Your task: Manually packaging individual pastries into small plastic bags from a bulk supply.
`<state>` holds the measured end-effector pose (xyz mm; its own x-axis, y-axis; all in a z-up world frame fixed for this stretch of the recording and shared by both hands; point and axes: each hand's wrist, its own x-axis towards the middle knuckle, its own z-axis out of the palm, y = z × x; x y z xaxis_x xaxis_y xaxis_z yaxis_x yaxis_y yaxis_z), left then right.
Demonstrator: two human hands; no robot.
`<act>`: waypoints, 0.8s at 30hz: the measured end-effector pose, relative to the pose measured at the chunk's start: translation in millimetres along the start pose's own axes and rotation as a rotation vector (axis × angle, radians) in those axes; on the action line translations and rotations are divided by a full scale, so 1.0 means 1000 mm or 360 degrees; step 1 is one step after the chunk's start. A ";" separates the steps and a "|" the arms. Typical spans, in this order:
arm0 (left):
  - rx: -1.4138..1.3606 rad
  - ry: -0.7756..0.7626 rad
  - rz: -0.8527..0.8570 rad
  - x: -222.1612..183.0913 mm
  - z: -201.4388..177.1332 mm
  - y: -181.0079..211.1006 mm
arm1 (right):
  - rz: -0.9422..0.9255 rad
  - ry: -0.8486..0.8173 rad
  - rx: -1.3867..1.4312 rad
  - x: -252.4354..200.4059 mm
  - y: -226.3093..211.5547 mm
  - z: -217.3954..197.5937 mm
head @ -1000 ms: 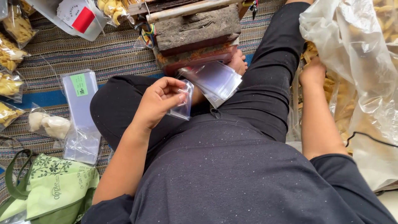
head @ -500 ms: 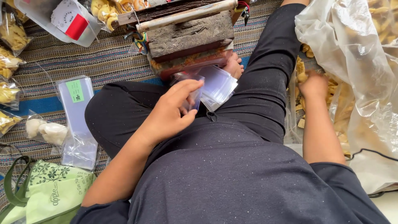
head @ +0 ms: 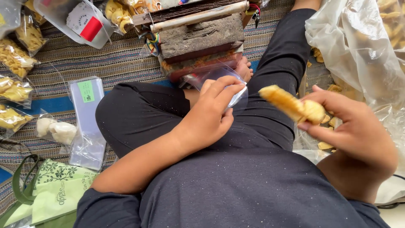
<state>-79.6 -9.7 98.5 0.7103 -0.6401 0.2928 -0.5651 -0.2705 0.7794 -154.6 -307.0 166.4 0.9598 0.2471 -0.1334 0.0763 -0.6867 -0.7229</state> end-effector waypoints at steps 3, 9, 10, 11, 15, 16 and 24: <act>-0.0026 0.0014 -0.0096 -0.004 0.016 -0.009 | 0.0172 -0.0349 -0.0409 0.016 -0.012 0.010; 0.0068 0.0085 -0.0267 -0.021 0.045 -0.044 | 0.0365 -0.0089 -0.1246 0.047 -0.003 0.079; 0.0070 0.0092 -0.0274 -0.023 0.049 -0.050 | 0.0356 -0.0095 -0.1247 0.048 0.004 0.085; 0.0088 0.0142 -0.0229 -0.025 0.054 -0.055 | 0.0215 0.0025 -0.1343 0.048 0.011 0.090; 0.0027 0.0207 -0.0175 -0.028 0.072 -0.066 | -0.0251 0.0036 -0.1251 0.067 0.026 0.119; 0.0026 0.0205 -0.0171 -0.025 0.070 -0.066 | -0.0248 0.0039 -0.1253 0.072 0.030 0.121; -0.0311 0.0301 -0.0415 -0.026 0.059 -0.063 | -0.0499 0.0499 0.0708 0.085 0.040 0.144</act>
<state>-87.5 -18.4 9.1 0.8951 -0.4186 0.1536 -0.2772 -0.2526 0.9270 -108.9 -215.1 28.0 0.9487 0.1321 0.2872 0.3121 -0.2470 -0.9174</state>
